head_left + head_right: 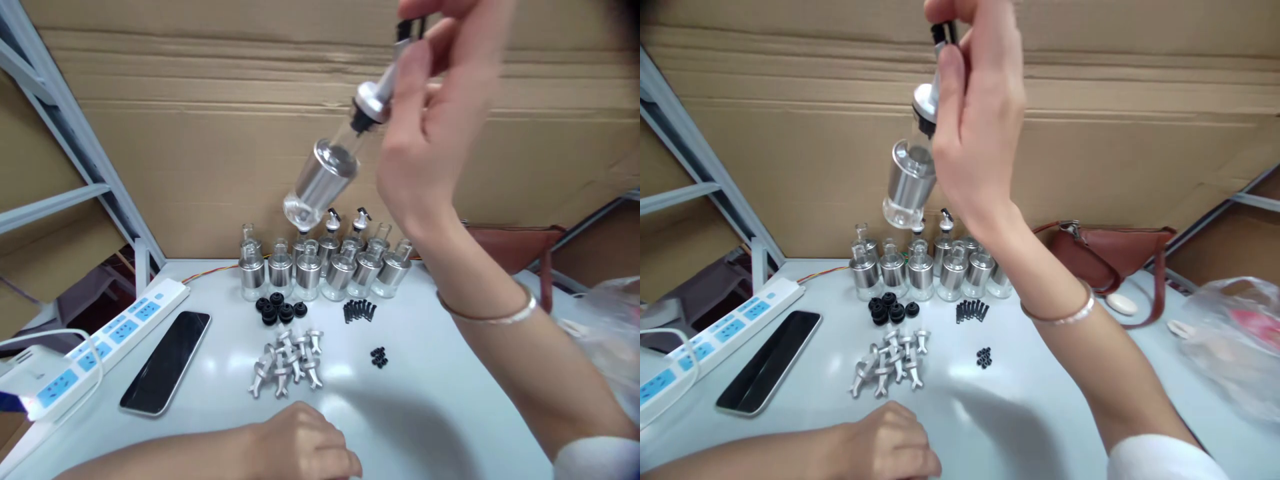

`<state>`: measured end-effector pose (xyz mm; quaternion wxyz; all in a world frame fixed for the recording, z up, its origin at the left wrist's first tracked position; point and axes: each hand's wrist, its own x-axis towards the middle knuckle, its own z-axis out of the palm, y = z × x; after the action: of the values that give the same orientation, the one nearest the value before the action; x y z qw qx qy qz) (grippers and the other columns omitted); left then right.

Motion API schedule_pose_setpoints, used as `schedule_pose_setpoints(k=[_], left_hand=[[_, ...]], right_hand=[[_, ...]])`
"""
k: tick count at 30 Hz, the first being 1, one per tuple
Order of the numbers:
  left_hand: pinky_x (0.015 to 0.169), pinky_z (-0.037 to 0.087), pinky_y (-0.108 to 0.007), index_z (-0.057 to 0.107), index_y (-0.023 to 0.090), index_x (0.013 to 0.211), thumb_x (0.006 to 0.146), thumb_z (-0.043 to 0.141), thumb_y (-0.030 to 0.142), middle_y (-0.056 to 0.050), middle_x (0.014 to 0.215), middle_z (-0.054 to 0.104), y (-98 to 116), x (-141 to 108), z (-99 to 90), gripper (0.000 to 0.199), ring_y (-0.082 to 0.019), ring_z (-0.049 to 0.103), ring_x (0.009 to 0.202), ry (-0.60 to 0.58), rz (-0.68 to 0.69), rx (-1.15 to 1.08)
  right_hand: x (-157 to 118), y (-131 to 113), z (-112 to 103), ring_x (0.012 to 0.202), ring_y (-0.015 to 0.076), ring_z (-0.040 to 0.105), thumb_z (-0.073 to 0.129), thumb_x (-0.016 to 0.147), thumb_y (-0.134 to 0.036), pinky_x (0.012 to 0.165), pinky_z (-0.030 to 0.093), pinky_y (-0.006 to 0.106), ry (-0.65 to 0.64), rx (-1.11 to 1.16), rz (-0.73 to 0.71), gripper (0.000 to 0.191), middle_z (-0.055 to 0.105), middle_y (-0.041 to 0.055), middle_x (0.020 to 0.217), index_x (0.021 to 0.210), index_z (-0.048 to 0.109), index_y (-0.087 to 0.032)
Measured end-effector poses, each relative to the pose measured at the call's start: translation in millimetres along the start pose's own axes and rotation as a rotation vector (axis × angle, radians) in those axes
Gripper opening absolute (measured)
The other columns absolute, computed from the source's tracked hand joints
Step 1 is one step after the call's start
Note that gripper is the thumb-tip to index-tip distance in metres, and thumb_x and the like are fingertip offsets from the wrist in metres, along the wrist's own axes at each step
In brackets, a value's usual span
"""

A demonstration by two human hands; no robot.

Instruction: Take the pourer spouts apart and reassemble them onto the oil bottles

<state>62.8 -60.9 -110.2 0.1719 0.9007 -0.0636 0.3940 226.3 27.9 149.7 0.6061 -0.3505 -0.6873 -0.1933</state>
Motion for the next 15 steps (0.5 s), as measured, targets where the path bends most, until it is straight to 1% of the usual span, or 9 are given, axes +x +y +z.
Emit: schedule_pose_setpoints(k=[1,2,3,6,8,10,12,14,15], left_hand=[[0.043,0.036,-0.022,0.053,0.017,0.090,0.098,0.037,0.017,0.003,0.053,0.054,0.8,4.0,-2.2,0.018,-0.010,0.047,0.044,0.014,-0.010,-0.001],[0.045,0.038,-0.022,0.053,0.017,0.094,0.095,0.039,0.014,0.002,0.056,0.057,1.6,7.2,-4.4,0.014,-0.011,0.049,0.046,0.021,-0.020,-0.003],[0.047,0.040,-0.022,0.052,0.017,0.098,0.093,0.041,0.012,0.000,0.060,0.060,2.4,9.6,-6.6,0.013,-0.012,0.052,0.049,0.026,-0.028,-0.007],[0.057,0.047,-0.023,0.047,0.018,0.107,0.093,0.043,0.015,-0.004,0.072,0.063,4.4,11.4,-11.4,0.015,-0.015,0.058,0.060,0.059,-0.045,-0.041],[0.063,0.049,-0.025,0.044,0.019,0.112,0.095,0.045,0.025,-0.005,0.077,0.061,5.0,8.7,-12.0,0.018,-0.017,0.058,0.066,0.101,-0.079,-0.042],[0.068,0.051,-0.027,0.042,0.019,0.118,0.095,0.050,0.036,-0.007,0.086,0.057,4.4,4.4,-10.4,0.030,-0.018,0.058,0.076,0.162,-0.153,-0.032],[0.076,0.053,-0.029,0.038,0.018,0.125,0.091,0.057,0.044,-0.009,0.097,0.051,2.9,0.4,-7.2,0.047,-0.021,0.056,0.089,0.231,-0.211,-0.023],[0.086,0.052,-0.033,0.033,0.021,0.132,0.087,0.063,0.046,-0.012,0.112,0.045,1.0,-1.7,-3.6,0.059,-0.023,0.051,0.106,0.261,-0.202,-0.010],[0.091,0.051,-0.035,0.030,0.023,0.136,0.088,0.063,0.045,-0.013,0.120,0.041,0.2,-1.8,-2.1,0.062,-0.025,0.047,0.115,0.247,-0.178,0.000]], right_hand=[[-9.6,-5.0,-9.3,0.114,0.0210,0.054,0.032,0.100,-0.015,0.097,0.041,0.036,0.145,0.031,-0.043,0.025,0.053,0.0033,0.119,0.110,0.054,-0.023],[-21.1,-9.8,-17.4,0.107,0.0187,0.057,0.036,0.099,-0.016,0.094,0.043,0.034,0.187,0.053,-0.068,0.022,0.055,0.0023,0.112,0.107,0.056,-0.021],[-34.1,-14.3,-24.7,0.101,0.0172,0.059,0.037,0.099,-0.015,0.092,0.045,0.033,0.184,0.078,-0.070,0.022,0.057,0.0021,0.109,0.104,0.058,-0.020],[-76.6,-26.9,-44.3,0.082,0.0159,0.060,0.039,0.097,-0.012,0.079,0.048,0.035,-0.104,0.129,0.035,0.022,0.060,0.0029,0.099,0.102,0.057,-0.023],[-104.2,-34.9,-56.3,0.073,0.0159,0.054,0.039,0.093,-0.007,0.071,0.047,0.035,-0.214,0.130,0.056,0.024,0.055,0.0017,0.084,0.104,0.055,-0.022],[-129.3,-42.6,-65.8,0.070,0.0157,0.050,0.040,0.090,-0.003,0.065,0.045,0.032,-0.279,0.156,0.070,0.028,0.053,0.0010,0.080,0.106,0.054,-0.021],[-150.4,-49.6,-71.1,0.071,0.0159,0.049,0.040,0.089,-0.001,0.063,0.045,0.030,-0.300,0.199,0.129,0.031,0.053,0.0013,0.080,0.109,0.052,-0.021],[-165.9,-55.2,-72.2,0.073,0.0168,0.050,0.039,0.089,-0.001,0.061,0.046,0.030,-0.303,0.219,0.161,0.033,0.053,0.0022,0.080,0.112,0.051,-0.021],[-171.2,-57.2,-71.7,0.073,0.0173,0.051,0.039,0.089,-0.002,0.060,0.047,0.030,-0.305,0.226,0.152,0.034,0.053,0.0025,0.079,0.114,0.051,-0.022]])
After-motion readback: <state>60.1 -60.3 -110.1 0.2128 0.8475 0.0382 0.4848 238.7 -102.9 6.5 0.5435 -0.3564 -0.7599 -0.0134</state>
